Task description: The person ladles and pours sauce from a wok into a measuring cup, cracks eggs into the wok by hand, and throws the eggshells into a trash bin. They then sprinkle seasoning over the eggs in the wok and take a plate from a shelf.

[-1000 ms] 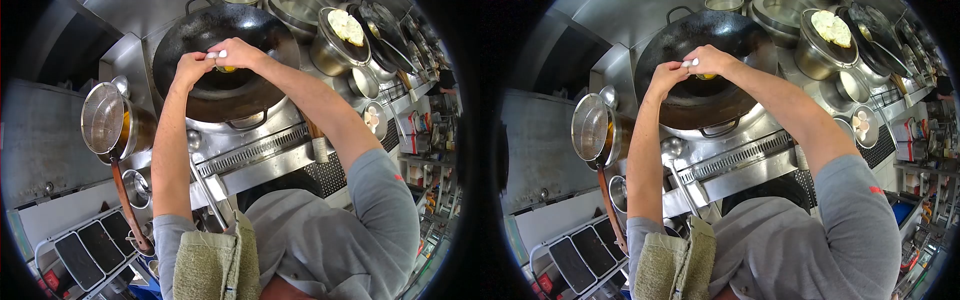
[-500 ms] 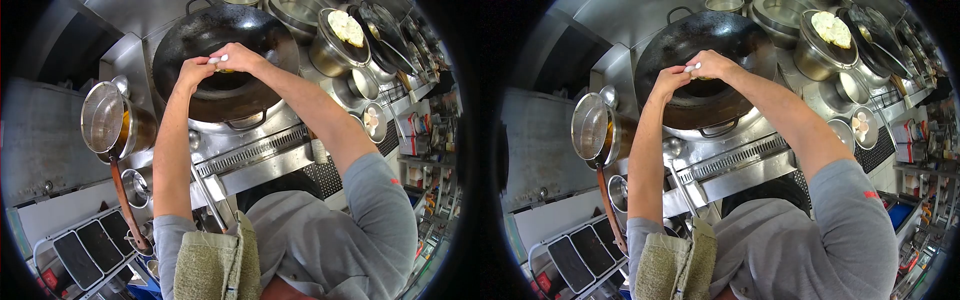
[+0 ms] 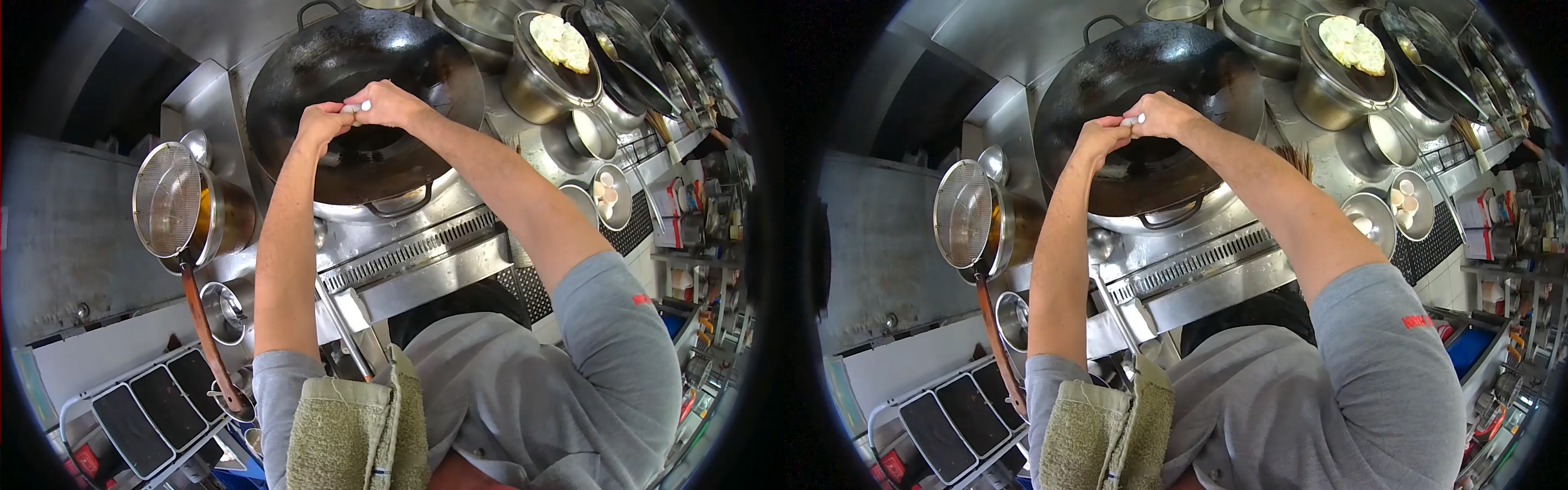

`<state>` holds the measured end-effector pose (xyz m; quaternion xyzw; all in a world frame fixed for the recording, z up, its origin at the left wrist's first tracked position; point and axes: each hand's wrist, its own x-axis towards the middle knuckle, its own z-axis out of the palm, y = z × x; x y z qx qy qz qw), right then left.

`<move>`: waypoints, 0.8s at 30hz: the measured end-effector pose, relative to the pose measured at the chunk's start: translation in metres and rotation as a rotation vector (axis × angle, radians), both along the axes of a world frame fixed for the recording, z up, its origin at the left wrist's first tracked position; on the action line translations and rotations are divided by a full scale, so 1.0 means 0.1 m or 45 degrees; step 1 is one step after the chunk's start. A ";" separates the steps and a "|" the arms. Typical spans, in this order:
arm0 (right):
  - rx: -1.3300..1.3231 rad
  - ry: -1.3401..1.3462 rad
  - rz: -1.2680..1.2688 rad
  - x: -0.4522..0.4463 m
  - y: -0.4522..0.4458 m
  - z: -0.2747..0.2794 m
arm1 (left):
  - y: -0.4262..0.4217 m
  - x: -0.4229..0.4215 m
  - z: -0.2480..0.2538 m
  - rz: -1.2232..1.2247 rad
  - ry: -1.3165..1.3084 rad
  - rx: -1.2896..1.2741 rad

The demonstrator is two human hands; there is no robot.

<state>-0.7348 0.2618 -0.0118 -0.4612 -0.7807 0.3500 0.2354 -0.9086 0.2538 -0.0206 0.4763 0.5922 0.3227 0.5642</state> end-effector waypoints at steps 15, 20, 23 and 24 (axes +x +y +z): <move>0.046 -0.027 0.024 0.03 0.02 -0.04 | 0.02 0.00 -0.10 0.038 0.015 0.087; 0.161 -0.097 0.067 0.02 0.05 -0.07 | 0.06 -0.09 -0.20 -0.071 0.198 0.123; 0.129 -0.175 0.101 0.03 0.05 -0.09 | 0.10 -0.14 -0.34 -0.094 0.367 0.243; 0.164 -0.211 0.129 0.03 0.05 -0.11 | 0.06 -0.12 -0.27 -0.094 0.367 0.243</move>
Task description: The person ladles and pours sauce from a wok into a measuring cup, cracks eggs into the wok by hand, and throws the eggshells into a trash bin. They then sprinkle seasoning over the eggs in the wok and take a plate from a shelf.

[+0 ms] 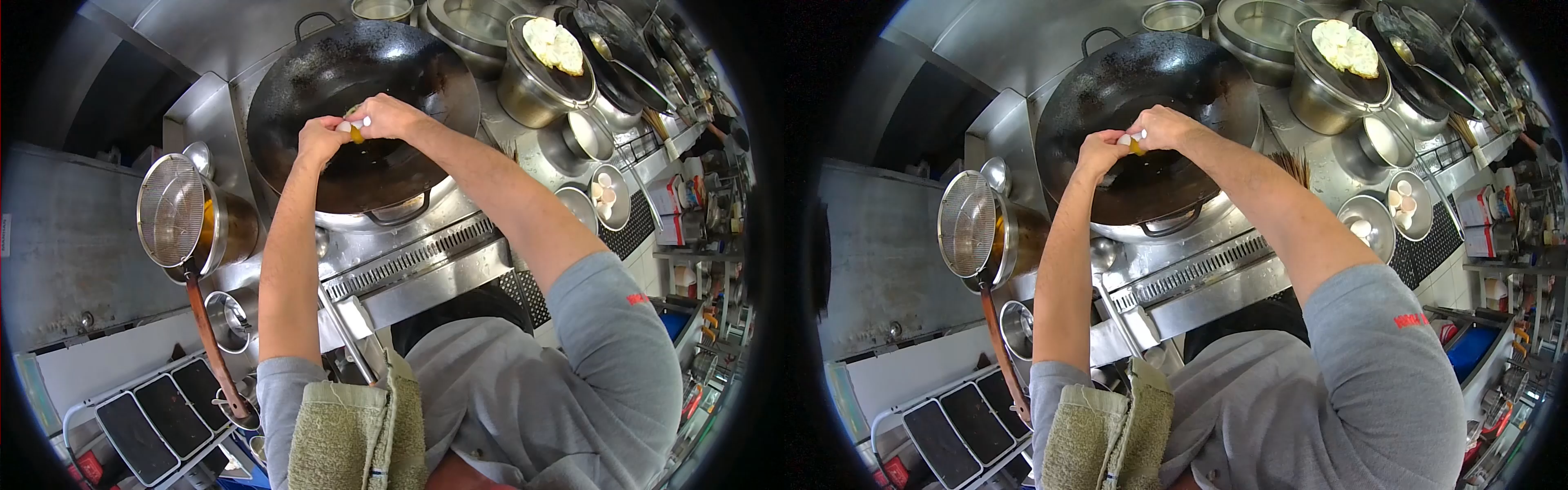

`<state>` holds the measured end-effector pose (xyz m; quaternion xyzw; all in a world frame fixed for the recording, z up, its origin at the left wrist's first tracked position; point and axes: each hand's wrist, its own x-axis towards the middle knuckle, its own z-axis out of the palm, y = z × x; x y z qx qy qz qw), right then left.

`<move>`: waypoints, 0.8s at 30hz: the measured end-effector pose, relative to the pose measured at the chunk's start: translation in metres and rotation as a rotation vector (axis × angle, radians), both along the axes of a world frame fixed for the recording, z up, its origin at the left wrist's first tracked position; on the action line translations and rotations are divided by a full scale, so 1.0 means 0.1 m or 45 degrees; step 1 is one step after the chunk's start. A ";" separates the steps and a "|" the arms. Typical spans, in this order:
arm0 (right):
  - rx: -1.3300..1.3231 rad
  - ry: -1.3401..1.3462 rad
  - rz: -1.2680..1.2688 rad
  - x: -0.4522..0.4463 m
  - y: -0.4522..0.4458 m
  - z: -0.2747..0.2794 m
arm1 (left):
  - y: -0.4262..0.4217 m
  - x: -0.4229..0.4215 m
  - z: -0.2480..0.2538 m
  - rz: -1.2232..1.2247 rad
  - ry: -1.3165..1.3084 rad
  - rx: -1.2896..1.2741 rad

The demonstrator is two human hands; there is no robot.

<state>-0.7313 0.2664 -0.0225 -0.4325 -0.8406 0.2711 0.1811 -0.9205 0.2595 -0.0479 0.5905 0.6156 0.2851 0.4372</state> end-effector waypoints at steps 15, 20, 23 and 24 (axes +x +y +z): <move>0.600 -0.142 0.003 0.22 -0.15 0.86 | -0.46 0.22 1.17 -0.285 1.056 1.059; 0.545 0.113 -0.202 0.25 -0.24 0.48 | -0.43 0.24 0.93 -0.209 1.099 0.980; -0.040 0.774 -0.603 0.29 -0.24 0.22 | -0.34 0.11 0.68 0.035 0.839 0.706; -0.417 1.209 -0.648 0.35 -0.38 0.31 | -0.25 0.00 0.54 0.119 0.575 0.572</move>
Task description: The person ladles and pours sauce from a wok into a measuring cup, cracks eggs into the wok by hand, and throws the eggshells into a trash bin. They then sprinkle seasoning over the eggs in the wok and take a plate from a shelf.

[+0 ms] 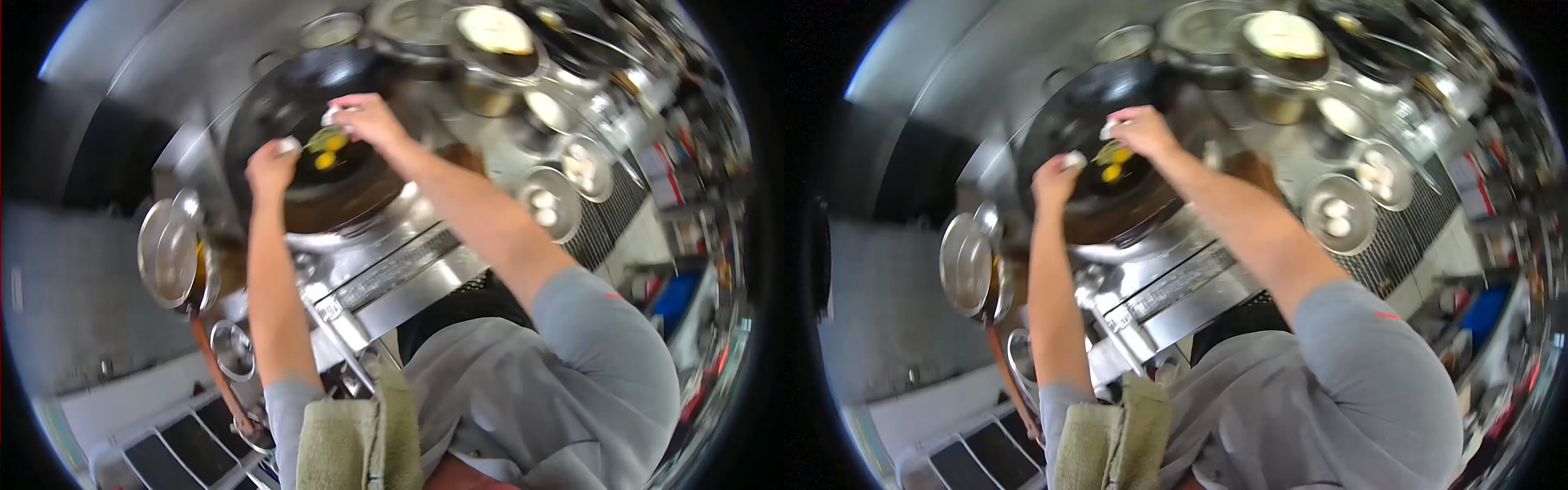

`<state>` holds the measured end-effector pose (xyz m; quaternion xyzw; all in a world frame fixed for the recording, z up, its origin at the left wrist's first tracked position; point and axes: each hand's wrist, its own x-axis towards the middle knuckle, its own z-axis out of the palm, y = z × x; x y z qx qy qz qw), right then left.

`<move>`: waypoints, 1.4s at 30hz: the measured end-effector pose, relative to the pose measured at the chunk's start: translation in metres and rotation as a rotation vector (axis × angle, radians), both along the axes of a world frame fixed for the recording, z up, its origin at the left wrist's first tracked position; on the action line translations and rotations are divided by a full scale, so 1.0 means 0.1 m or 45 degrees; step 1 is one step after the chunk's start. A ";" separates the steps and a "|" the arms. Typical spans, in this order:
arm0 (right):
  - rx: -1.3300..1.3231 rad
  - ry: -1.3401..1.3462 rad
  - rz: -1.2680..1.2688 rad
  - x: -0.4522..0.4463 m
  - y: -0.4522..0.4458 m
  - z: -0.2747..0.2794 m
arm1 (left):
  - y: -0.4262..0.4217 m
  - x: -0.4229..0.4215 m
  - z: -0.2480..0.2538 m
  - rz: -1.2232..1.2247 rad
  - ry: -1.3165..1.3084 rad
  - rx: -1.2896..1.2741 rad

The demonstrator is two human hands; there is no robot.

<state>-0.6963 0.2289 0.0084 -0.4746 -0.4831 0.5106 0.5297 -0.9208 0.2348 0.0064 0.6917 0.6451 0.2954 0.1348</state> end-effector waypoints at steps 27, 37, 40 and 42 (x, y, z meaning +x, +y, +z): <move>-0.228 -0.482 -0.687 4.77 -2.82 -0.81 | -1.83 4.46 -0.85 -1.184 0.384 -0.432; -0.146 0.339 -0.607 4.49 -2.68 -0.63 | -2.07 4.52 -0.87 -0.820 0.141 -0.378; -0.177 0.674 -0.622 4.26 -2.72 -0.57 | -2.08 4.36 -0.54 -0.717 0.009 -0.365; -0.216 0.647 -0.469 4.05 -2.75 -0.46 | -2.05 4.19 -0.44 -0.478 -0.513 -0.471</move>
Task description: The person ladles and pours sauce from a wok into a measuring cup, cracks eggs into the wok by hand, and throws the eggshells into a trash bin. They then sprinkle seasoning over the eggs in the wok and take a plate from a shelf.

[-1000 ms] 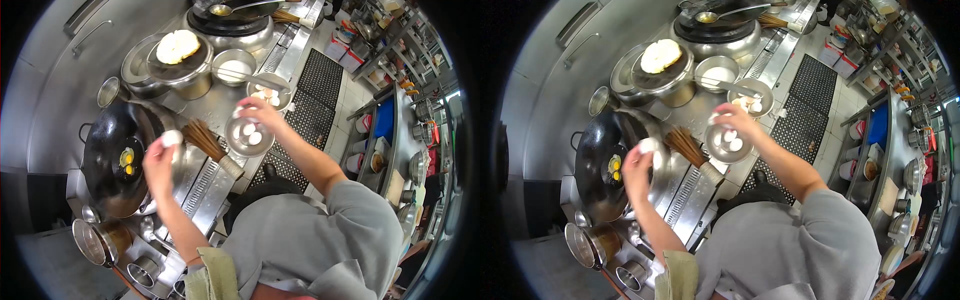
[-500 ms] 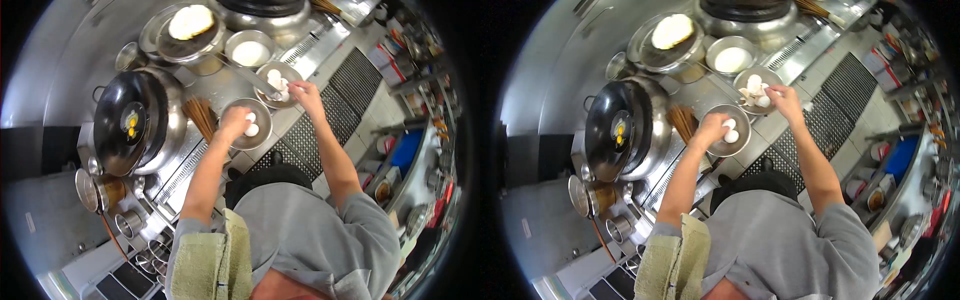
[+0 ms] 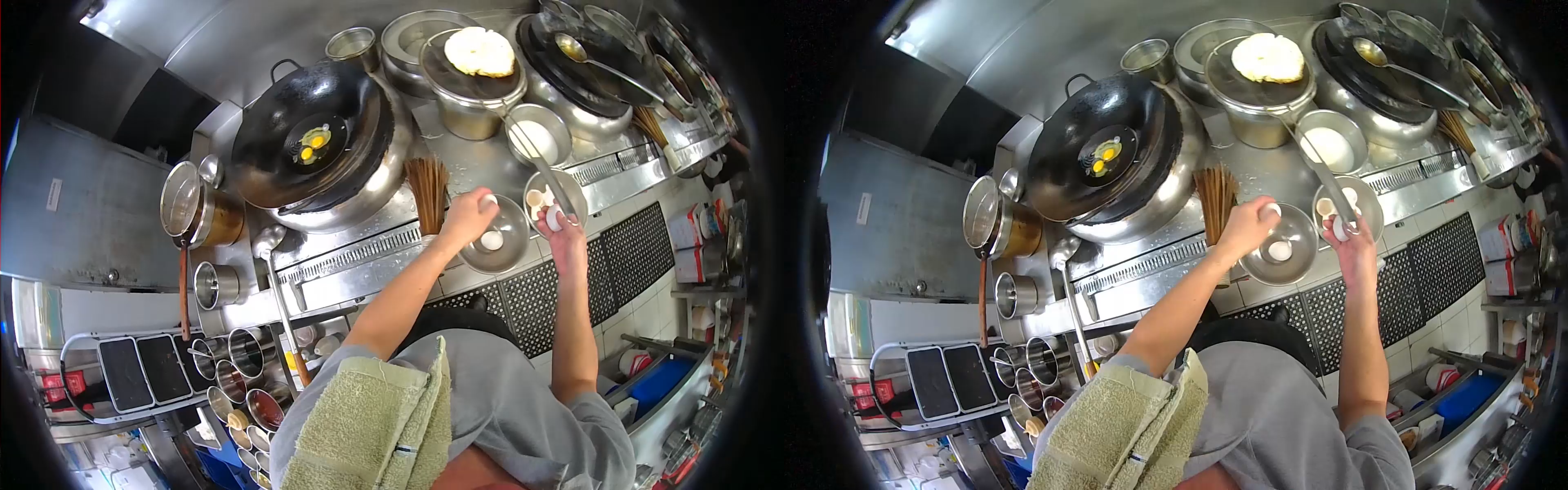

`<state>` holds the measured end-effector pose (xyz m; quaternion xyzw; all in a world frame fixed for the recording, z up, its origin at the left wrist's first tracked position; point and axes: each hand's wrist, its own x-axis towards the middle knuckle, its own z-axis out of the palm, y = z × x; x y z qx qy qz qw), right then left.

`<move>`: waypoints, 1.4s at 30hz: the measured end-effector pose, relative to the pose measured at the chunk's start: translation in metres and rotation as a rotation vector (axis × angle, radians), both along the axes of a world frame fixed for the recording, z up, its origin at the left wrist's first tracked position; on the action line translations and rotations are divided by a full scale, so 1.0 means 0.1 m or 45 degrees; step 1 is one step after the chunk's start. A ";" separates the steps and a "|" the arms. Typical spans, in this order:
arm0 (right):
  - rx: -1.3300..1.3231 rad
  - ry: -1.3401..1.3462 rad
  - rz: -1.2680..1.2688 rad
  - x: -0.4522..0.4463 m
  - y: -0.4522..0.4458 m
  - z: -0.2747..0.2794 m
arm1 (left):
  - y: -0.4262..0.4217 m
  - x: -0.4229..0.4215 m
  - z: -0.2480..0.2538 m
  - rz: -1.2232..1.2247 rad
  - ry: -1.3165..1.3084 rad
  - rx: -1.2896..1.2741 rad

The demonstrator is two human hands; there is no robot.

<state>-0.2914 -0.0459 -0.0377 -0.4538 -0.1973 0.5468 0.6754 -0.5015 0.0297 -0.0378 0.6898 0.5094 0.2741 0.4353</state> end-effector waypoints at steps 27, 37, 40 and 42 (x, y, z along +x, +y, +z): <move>1.137 -1.724 0.105 -2.74 0.81 1.28 | 0.27 -2.03 1.12 0.284 -1.632 -0.809; 0.949 -1.226 0.232 -3.23 1.24 1.22 | 0.60 -2.66 1.02 0.254 -1.639 -0.717; 0.595 -0.172 0.583 -3.27 1.59 1.26 | 0.79 -2.95 1.06 0.247 -1.630 -0.715; 0.444 0.226 0.828 -3.26 1.89 1.22 | 0.95 -3.11 1.19 0.257 -1.583 -0.647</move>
